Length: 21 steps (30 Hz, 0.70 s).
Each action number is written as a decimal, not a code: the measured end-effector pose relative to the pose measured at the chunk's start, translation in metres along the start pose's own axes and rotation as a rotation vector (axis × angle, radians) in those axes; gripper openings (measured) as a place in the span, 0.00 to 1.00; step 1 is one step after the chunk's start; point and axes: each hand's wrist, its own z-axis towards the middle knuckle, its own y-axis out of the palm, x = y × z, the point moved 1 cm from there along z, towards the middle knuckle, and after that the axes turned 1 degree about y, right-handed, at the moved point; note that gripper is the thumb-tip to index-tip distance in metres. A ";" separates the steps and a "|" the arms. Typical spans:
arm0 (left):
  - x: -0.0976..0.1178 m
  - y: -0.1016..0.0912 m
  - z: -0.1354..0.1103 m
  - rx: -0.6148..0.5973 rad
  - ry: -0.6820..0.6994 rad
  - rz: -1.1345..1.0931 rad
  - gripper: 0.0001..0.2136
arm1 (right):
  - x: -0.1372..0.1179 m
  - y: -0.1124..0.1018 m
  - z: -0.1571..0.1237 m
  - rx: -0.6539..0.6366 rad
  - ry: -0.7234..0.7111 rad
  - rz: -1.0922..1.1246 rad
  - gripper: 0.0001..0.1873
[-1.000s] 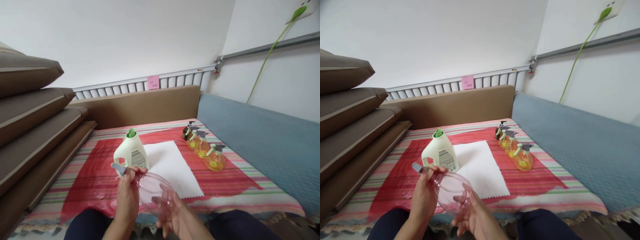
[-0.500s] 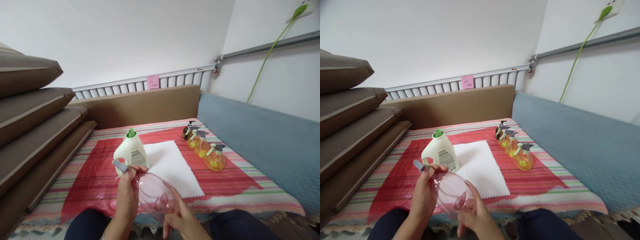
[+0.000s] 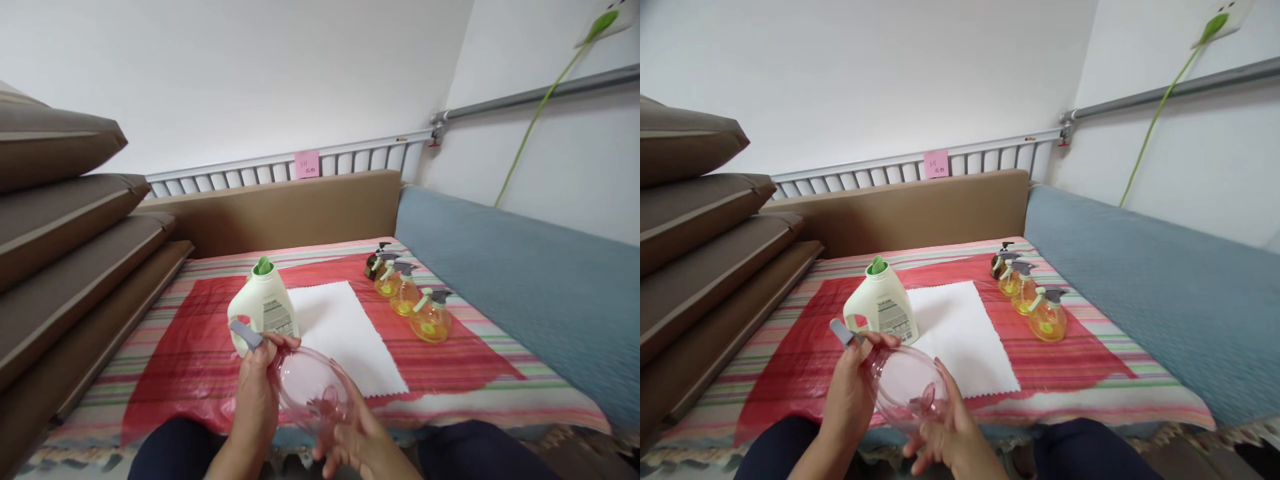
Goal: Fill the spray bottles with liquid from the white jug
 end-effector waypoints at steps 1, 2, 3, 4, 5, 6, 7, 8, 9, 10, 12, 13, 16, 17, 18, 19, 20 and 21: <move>0.000 0.000 0.000 -0.004 0.005 0.008 0.11 | 0.000 0.000 -0.001 -0.012 -0.007 -0.002 0.63; -0.001 0.000 -0.001 -0.008 0.008 0.011 0.11 | 0.000 0.000 -0.002 -0.026 -0.013 -0.004 0.66; 0.000 0.000 -0.001 -0.012 0.007 0.010 0.11 | 0.000 -0.001 -0.003 -0.040 -0.015 -0.005 0.66; 0.000 0.000 -0.001 -0.012 0.003 0.004 0.12 | 0.000 -0.002 -0.003 -0.051 -0.017 -0.002 0.65; 0.001 0.001 -0.001 -0.012 -0.006 -0.007 0.13 | 0.001 -0.003 -0.004 -0.062 -0.008 0.006 0.61; 0.002 0.003 -0.001 -0.009 -0.018 -0.023 0.13 | 0.001 -0.005 -0.005 -0.075 0.018 0.025 0.56; 0.003 0.004 -0.001 0.000 -0.029 -0.044 0.14 | 0.002 -0.005 -0.005 -0.095 0.061 0.054 0.50; 0.004 0.005 -0.001 0.016 -0.035 -0.072 0.14 | 0.002 -0.006 -0.006 -0.119 0.120 0.090 0.45; 0.005 0.006 -0.001 0.033 -0.043 -0.098 0.14 | 0.002 -0.006 -0.006 -0.137 0.180 0.130 0.42; 0.005 0.007 -0.001 0.048 -0.052 -0.120 0.15 | 0.001 -0.005 -0.006 -0.154 0.230 0.167 0.39; 0.004 0.007 -0.001 0.064 -0.078 -0.138 0.15 | 0.001 -0.003 -0.005 -0.171 0.253 0.213 0.37; 0.003 0.006 0.000 0.061 -0.090 -0.140 0.16 | 0.001 -0.002 -0.003 -0.159 0.226 0.217 0.36; -0.001 0.002 0.000 0.042 -0.098 -0.145 0.16 | 0.004 -0.002 0.004 -0.088 0.104 0.181 0.43; -0.002 0.001 0.001 0.041 -0.088 -0.149 0.15 | 0.007 -0.003 0.006 -0.059 0.069 0.163 0.49; -0.002 0.001 0.001 0.041 -0.082 -0.151 0.15 | 0.009 -0.004 0.007 -0.044 0.044 0.143 0.56; -0.002 0.001 0.001 0.039 -0.079 -0.149 0.15 | 0.011 -0.006 0.008 -0.048 0.035 0.119 0.62; -0.002 0.001 0.001 0.038 -0.074 -0.147 0.15 | 0.013 -0.007 0.008 -0.060 0.041 0.105 0.65; -0.001 0.002 0.000 0.037 -0.067 -0.141 0.15 | 0.014 -0.007 0.007 -0.065 0.056 0.112 0.64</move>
